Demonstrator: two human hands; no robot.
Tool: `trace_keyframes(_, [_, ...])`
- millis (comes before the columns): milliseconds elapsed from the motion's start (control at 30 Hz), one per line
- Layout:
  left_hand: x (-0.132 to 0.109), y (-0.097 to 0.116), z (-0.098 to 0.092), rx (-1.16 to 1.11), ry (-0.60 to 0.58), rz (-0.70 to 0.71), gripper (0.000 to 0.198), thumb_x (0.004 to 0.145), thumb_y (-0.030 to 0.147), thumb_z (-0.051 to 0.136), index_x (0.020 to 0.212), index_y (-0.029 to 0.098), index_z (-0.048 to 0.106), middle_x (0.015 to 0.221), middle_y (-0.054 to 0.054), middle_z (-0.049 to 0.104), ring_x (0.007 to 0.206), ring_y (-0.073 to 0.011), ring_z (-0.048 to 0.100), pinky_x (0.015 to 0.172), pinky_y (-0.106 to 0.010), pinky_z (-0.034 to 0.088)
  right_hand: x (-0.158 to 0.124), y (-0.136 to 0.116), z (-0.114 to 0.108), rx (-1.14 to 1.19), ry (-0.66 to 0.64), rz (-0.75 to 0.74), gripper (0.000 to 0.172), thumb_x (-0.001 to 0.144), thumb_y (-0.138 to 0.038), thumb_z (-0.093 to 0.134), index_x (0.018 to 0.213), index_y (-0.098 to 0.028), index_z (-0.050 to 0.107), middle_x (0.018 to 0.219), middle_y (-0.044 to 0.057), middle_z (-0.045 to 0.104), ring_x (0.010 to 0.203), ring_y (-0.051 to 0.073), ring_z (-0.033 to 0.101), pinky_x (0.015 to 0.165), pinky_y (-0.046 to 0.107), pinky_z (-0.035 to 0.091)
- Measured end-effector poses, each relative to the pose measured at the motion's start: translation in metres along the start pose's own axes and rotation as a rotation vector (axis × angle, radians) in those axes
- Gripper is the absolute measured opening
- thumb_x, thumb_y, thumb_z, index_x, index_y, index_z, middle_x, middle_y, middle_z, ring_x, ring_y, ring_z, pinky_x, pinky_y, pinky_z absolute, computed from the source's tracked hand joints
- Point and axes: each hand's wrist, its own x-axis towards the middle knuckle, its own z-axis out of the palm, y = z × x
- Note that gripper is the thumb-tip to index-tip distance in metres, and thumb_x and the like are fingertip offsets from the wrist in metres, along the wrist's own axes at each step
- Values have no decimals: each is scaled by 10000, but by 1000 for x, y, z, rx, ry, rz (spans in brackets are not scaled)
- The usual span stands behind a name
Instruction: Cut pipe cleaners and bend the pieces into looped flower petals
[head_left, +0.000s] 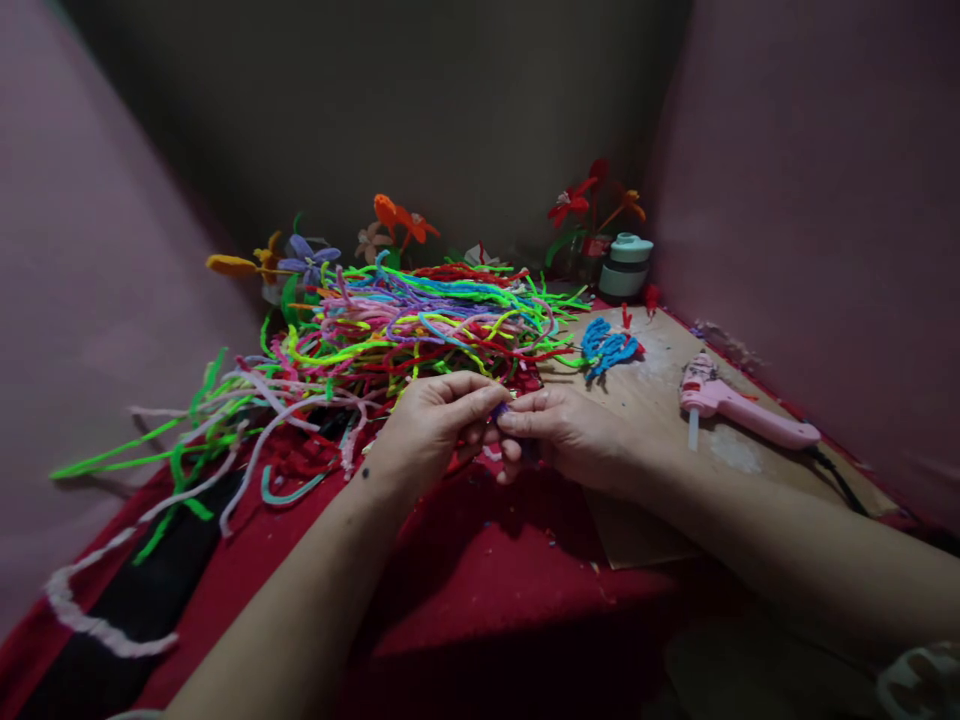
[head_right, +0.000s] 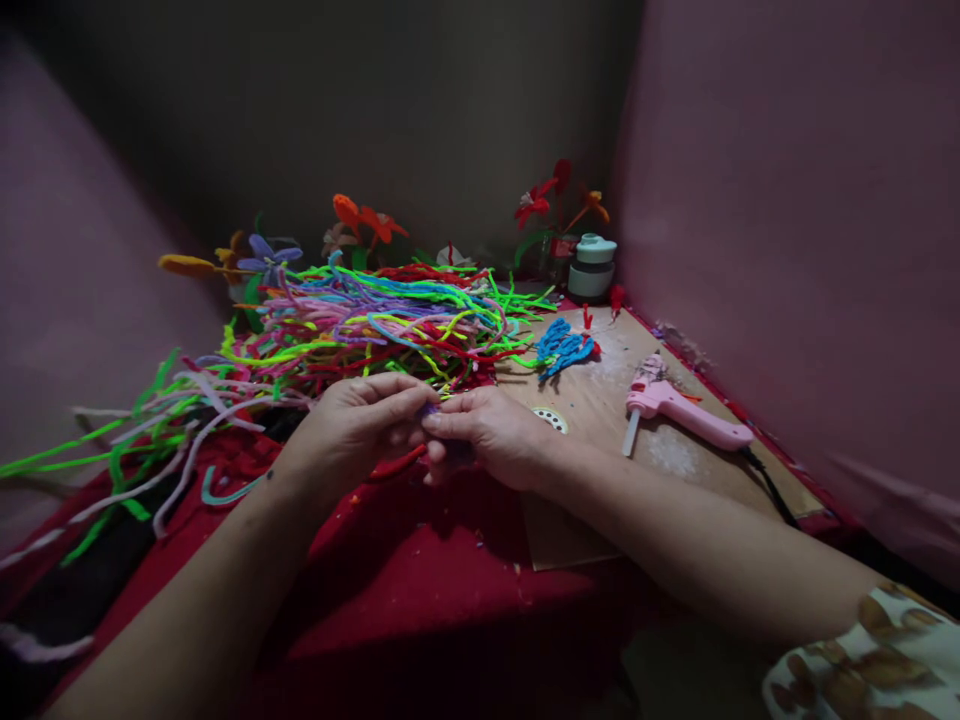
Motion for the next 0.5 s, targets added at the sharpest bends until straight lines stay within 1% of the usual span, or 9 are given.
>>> trace_keyframes(67, [0,1,3,83,74,15,176,718,301,620,679,131,597,487,34,522,418,-52,423,414,-169,312,1,1,0,-11,-5,9,175,739,-251,625,638,-109,608,551,7,583,496,126,584,578,282,456])
trace_keyframes(167, [2,0,4,268,173,52,158,714,265,593,621,138,588,441,46,506,390,-55,416,387,-167,297,0,0,2,-75,21,17,165,727,-233,620,621,-108,602,537,9,587,477,110,558,591,284,457])
trace_keyframes(267, [5,-7,2,428,209,120,167,714,294,587,631,151,607,484,38,536,433,-72,460,412,-174,331,-1,-3,6,-201,76,15,192,755,-217,571,595,-114,598,526,7,588,463,89,524,569,256,436])
trace_keyframes(367, [8,-14,-2,528,262,198,188,720,326,579,633,162,610,518,30,554,482,-88,499,449,-181,361,-3,-4,8,-337,102,2,241,777,-222,544,563,-120,585,518,4,585,455,81,501,552,243,418])
trace_keyframes(433, [9,-16,-3,550,276,207,193,721,326,574,618,165,602,487,34,540,459,-87,483,438,-183,350,-3,-4,9,-397,100,-24,258,788,-244,539,564,-126,586,522,2,585,461,85,505,567,250,421])
trace_keyframes(500, [8,-14,-1,547,275,183,194,717,315,576,599,162,592,449,40,517,421,-79,448,411,-182,325,-3,-3,9,-467,99,-63,266,793,-253,537,563,-130,592,519,-1,580,478,90,510,581,250,419])
